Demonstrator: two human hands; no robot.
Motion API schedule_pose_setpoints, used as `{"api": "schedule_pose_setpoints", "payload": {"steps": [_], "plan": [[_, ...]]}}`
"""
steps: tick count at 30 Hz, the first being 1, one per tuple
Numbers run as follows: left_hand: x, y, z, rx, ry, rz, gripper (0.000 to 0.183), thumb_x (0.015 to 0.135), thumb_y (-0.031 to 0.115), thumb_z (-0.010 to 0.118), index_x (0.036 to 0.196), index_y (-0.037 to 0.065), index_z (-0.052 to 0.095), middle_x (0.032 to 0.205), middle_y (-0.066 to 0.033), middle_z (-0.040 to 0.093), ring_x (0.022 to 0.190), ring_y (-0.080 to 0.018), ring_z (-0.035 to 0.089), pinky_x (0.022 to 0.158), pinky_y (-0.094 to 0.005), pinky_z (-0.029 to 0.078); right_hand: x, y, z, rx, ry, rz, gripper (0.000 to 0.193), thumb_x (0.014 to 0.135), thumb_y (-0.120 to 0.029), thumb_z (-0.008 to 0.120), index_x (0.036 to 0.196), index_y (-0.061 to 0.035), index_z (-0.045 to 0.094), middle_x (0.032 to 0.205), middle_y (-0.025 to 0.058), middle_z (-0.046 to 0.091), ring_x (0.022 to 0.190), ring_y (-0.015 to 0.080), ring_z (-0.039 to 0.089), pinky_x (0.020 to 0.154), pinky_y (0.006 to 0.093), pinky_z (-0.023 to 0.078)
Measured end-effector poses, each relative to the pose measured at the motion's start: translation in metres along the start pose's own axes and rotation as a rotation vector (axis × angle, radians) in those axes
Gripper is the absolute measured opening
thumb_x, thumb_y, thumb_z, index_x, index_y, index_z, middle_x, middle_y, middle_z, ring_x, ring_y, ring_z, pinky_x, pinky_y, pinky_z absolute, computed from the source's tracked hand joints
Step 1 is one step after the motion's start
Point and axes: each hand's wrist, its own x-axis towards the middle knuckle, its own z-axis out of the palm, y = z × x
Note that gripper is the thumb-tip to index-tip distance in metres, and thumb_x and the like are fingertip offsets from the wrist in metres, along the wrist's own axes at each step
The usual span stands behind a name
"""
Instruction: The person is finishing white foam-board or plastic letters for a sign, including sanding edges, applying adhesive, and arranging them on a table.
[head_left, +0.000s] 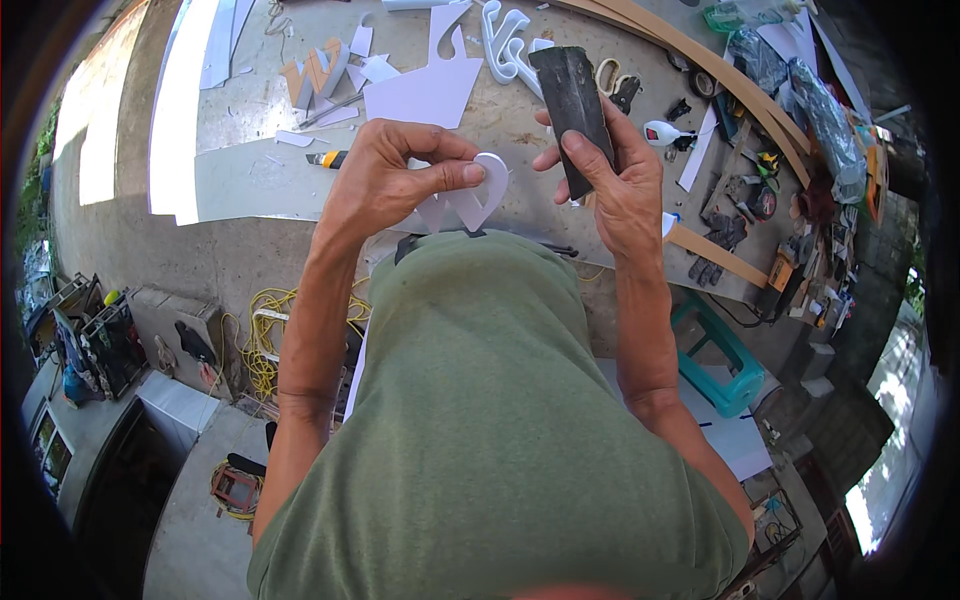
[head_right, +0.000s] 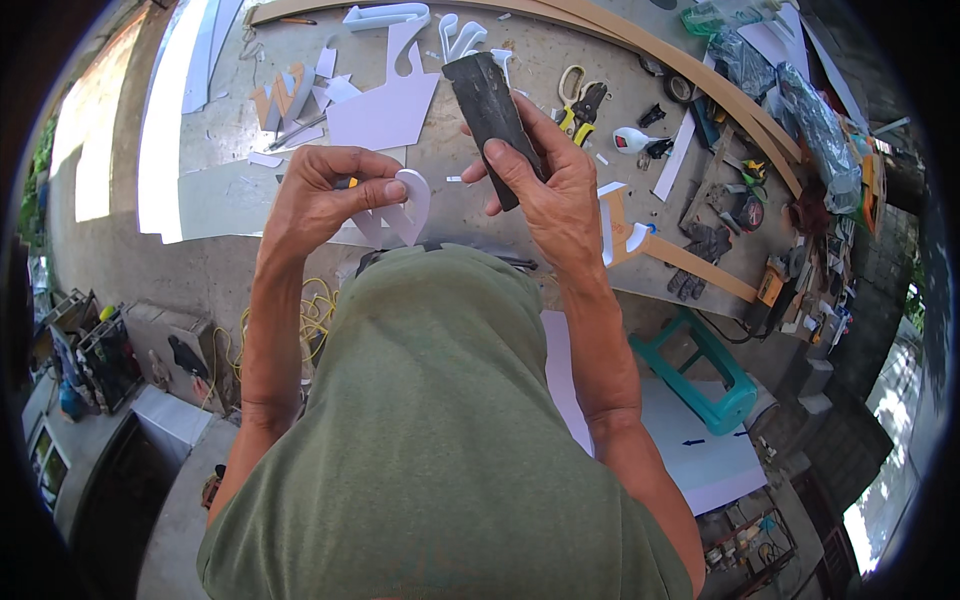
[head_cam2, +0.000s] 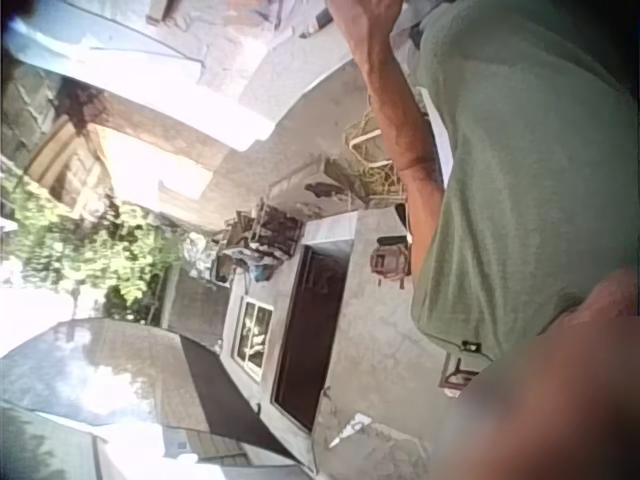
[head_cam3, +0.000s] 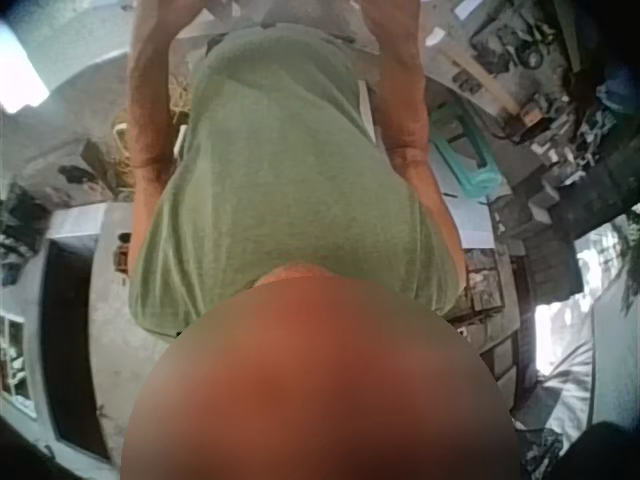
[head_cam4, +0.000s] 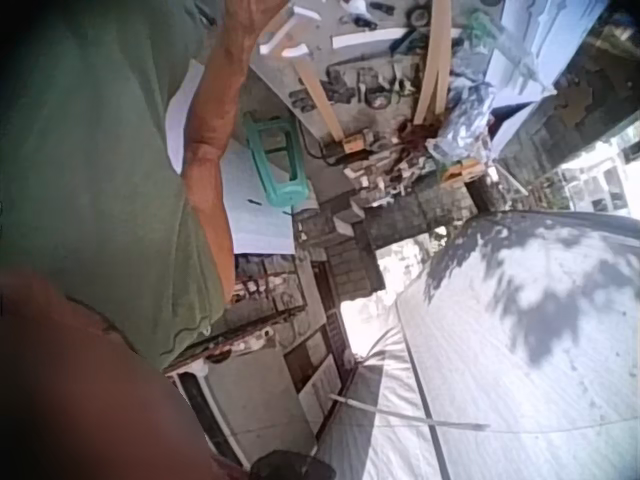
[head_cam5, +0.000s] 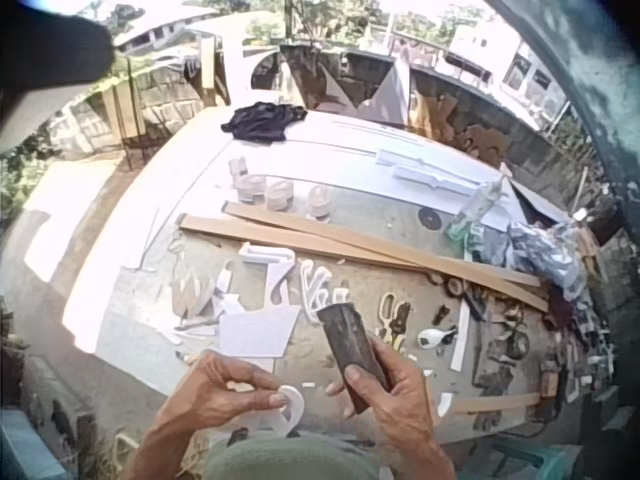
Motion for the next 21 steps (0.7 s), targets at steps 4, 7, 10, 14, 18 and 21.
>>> {"api": "schedule_pose_setpoints", "payload": {"steps": [4, 7, 10, 14, 18, 21], "plan": [[-0.002, -0.005, 0.001, -0.023, -0.013, -0.001, 0.029, 0.076, 0.023, 0.084, 0.093, 0.001, 0.077, 0.076, -0.0077, 0.072, 0.071, -0.0121, 0.065, 0.066, -0.0277, 0.051, -0.014, 0.006, 0.006, -0.242, 0.076, -0.056, 0.046, 0.092, -0.002, 0.061, 0.138, -0.0053, 0.053, 0.114, 0.0129, 0.069, 0.087, 0.0166, 0.071, 0.062, 0.0249, 0.056], [-0.001, -0.003, 0.003, -0.013, -0.018, -0.008, 0.028, 0.078, 0.023, 0.083, 0.094, 0.000, 0.076, 0.077, -0.0076, 0.072, 0.071, -0.0120, 0.065, 0.066, -0.0277, 0.051, -0.019, 0.014, 0.014, -0.474, 0.030, -0.229, 0.047, 0.089, 0.003, 0.060, 0.135, -0.0057, 0.056, 0.118, 0.0134, 0.068, 0.094, 0.0164, 0.070, 0.074, 0.0280, 0.057], [-0.001, -0.007, 0.008, -0.014, 0.019, 0.004, 0.026, 0.080, 0.022, 0.081, 0.093, 0.000, 0.076, 0.076, -0.0074, 0.073, 0.070, -0.0113, 0.065, 0.065, -0.0274, 0.051, -0.026, 0.018, 0.022, -0.628, -0.036, -0.337, 0.049, 0.087, 0.006, 0.058, 0.134, -0.0034, 0.056, 0.123, 0.0181, 0.065, 0.106, 0.0262, 0.067, 0.085, 0.0347, 0.055], [-0.001, -0.003, 0.013, 0.017, 0.031, -0.069, 0.024, 0.081, 0.021, 0.079, 0.091, -0.001, 0.076, 0.075, -0.0073, 0.072, 0.068, -0.0105, 0.064, 0.063, -0.0269, 0.051, -0.030, 0.025, 0.031, -0.727, -0.106, -0.452, 0.049, 0.087, 0.006, 0.056, 0.136, -0.0027, 0.053, 0.131, 0.0203, 0.058, 0.118, 0.0343, 0.060, 0.095, 0.0390, 0.052], [0.000, -0.009, 0.015, 0.035, 0.024, -0.069, 0.021, 0.081, 0.019, 0.079, 0.088, 0.000, 0.076, 0.073, -0.0051, 0.071, 0.066, -0.0087, 0.062, 0.060, -0.0253, 0.048, -0.024, 0.032, 0.032, -0.686, -0.175, -0.455, 0.047, 0.090, 0.004, 0.055, 0.136, -0.0017, 0.052, 0.137, 0.0199, 0.054, 0.125, 0.0340, 0.054, 0.101, 0.0393, 0.048], [-0.001, -0.013, 0.016, 0.014, 0.013, -0.074, 0.019, 0.080, 0.019, 0.080, 0.086, 0.001, 0.076, 0.072, -0.0031, 0.070, 0.066, -0.0080, 0.061, 0.058, -0.0241, 0.046, -0.026, 0.036, 0.031, -0.669, -0.189, -0.446, 0.046, 0.092, 0.004, 0.054, 0.137, -0.0017, 0.051, 0.139, 0.0198, 0.053, 0.126, 0.0340, 0.053, 0.101, 0.0388, 0.048]]}}
